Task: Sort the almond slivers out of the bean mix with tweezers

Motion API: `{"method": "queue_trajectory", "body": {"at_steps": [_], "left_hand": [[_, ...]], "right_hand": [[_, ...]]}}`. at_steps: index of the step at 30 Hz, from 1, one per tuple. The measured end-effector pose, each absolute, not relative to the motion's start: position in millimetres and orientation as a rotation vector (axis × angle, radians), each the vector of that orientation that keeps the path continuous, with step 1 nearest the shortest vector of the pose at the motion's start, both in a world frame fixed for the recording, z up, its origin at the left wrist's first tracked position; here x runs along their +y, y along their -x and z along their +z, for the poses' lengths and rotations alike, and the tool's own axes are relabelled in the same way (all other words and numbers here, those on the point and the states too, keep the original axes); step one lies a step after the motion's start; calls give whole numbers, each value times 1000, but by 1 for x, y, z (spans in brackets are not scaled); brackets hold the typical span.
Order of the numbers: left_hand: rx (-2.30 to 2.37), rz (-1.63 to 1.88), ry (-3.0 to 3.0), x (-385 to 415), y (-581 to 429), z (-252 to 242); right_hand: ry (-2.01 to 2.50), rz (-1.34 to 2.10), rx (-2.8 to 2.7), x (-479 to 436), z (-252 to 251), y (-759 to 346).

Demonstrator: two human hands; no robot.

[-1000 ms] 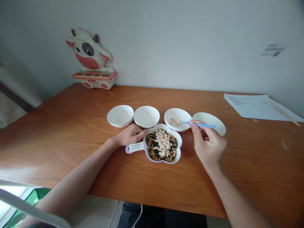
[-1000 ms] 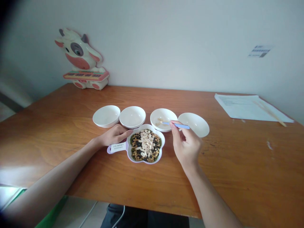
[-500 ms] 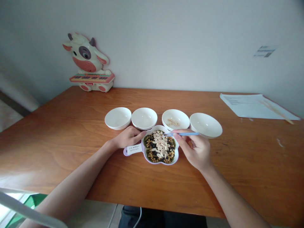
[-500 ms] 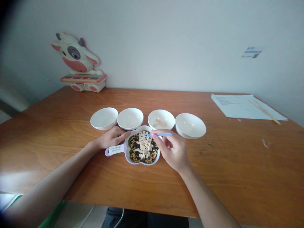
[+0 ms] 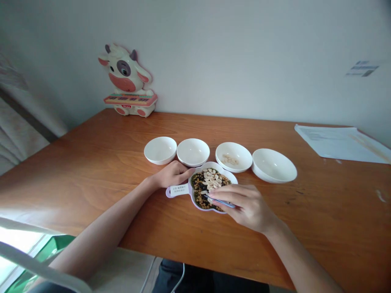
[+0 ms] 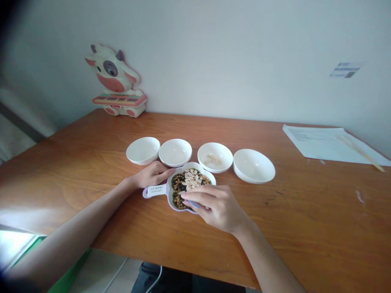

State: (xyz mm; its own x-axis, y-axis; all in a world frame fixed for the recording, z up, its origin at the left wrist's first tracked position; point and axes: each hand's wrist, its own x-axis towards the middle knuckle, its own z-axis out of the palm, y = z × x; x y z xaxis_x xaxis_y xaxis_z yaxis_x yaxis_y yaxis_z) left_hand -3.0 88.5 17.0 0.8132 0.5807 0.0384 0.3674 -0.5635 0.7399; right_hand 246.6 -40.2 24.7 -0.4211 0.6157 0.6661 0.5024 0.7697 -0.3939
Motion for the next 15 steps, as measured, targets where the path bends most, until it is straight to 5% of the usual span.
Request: {"method": "queue_trajectory", "body": {"at_steps": [15], "left_hand": [[647,406,-2238,90,4,16]], "right_hand": [[856,132,-2063,-39,25,-240]]}}
